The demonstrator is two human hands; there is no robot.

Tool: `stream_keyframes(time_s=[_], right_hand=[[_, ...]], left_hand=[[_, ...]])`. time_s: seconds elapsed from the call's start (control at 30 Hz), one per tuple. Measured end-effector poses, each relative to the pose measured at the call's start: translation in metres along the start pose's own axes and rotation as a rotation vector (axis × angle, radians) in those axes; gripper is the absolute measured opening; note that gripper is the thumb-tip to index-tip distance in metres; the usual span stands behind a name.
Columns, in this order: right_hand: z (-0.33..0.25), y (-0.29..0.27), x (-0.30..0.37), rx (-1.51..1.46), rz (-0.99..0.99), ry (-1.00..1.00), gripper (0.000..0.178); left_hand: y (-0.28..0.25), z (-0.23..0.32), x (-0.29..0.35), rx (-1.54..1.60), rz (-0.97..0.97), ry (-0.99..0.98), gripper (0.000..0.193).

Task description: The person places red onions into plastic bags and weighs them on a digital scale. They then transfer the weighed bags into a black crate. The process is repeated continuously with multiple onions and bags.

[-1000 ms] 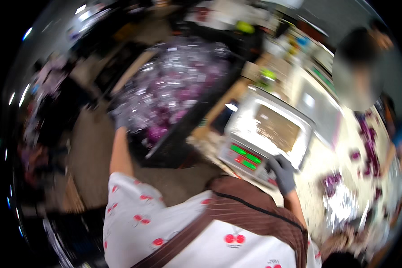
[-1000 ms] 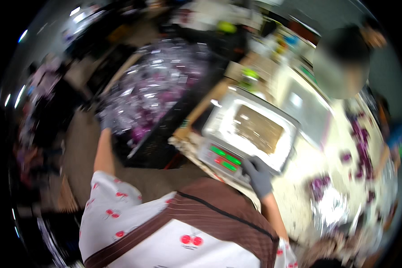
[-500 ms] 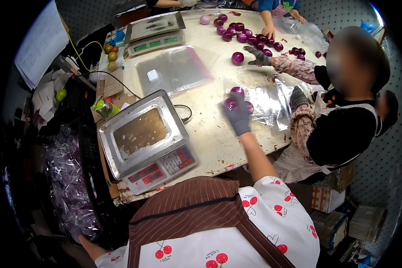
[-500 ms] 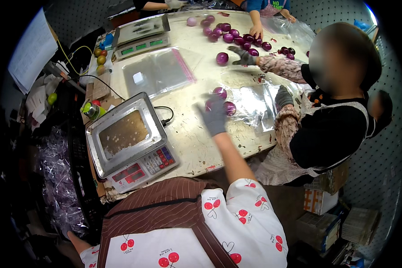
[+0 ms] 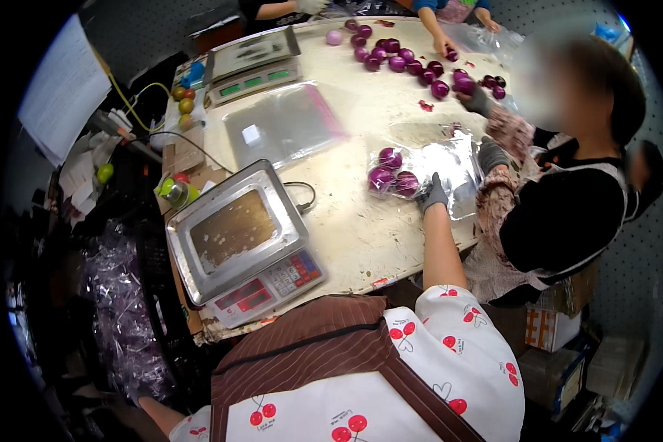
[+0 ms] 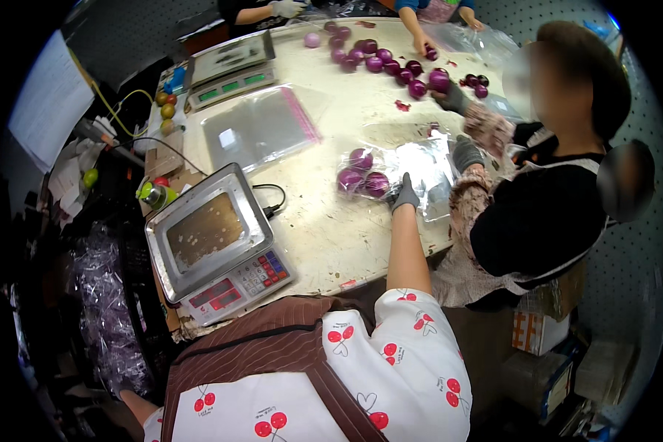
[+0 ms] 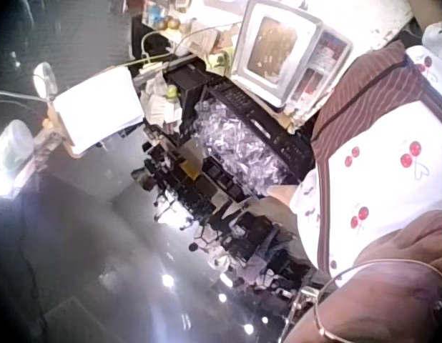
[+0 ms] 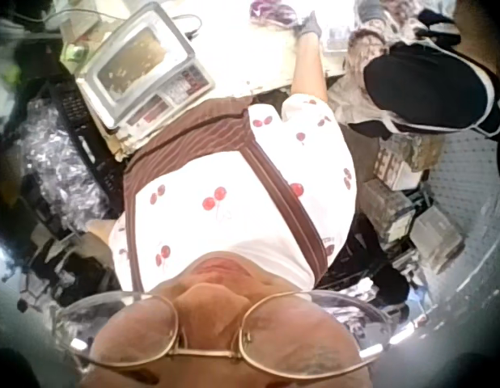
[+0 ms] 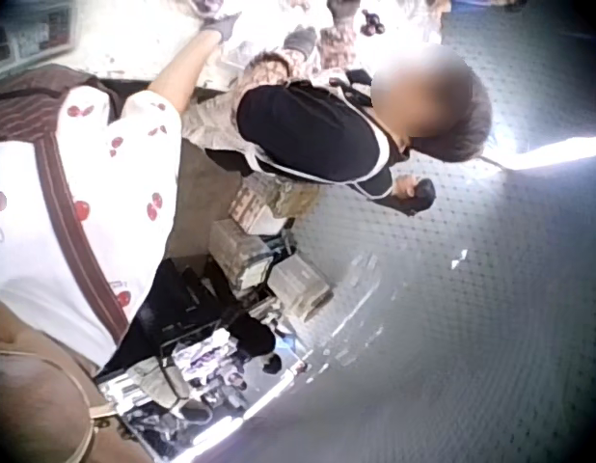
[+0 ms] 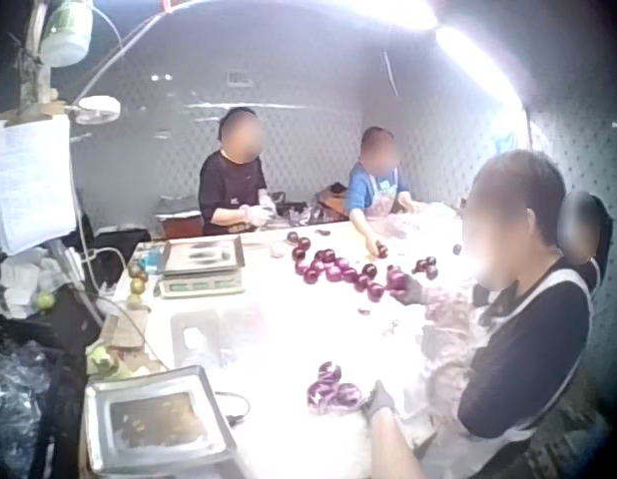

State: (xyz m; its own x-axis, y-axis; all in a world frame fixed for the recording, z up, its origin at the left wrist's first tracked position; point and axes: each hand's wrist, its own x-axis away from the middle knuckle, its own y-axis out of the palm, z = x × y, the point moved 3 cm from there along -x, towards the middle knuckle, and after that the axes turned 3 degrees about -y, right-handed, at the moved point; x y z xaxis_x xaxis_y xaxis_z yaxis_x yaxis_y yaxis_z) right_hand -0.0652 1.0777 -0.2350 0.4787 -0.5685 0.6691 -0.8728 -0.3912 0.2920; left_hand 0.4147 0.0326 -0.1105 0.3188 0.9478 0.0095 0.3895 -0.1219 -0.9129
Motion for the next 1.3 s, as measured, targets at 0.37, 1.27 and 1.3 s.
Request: stream_keyframes(time_s=[0.37, 1.27, 1.3], right_hand=[[-0.026, 0.177, 0.259, 0.234, -0.767, -0.554, 0.03], [0.078, 0.095, 0.301, 0.532, -1.234, -0.23, 0.049], [0.075, 0.094, 0.302, 0.551, -1.219, -0.23, 0.058]], left_hand=[[0.037, 0.033, 0.045, 0.44, 0.252, 0.151, 0.09], [-0.104, 0.029, 0.062, 0.332, -0.035, -0.067, 0.06], [-0.155, 0.061, 0.085, 0.32, -0.041, -0.029, 0.056]])
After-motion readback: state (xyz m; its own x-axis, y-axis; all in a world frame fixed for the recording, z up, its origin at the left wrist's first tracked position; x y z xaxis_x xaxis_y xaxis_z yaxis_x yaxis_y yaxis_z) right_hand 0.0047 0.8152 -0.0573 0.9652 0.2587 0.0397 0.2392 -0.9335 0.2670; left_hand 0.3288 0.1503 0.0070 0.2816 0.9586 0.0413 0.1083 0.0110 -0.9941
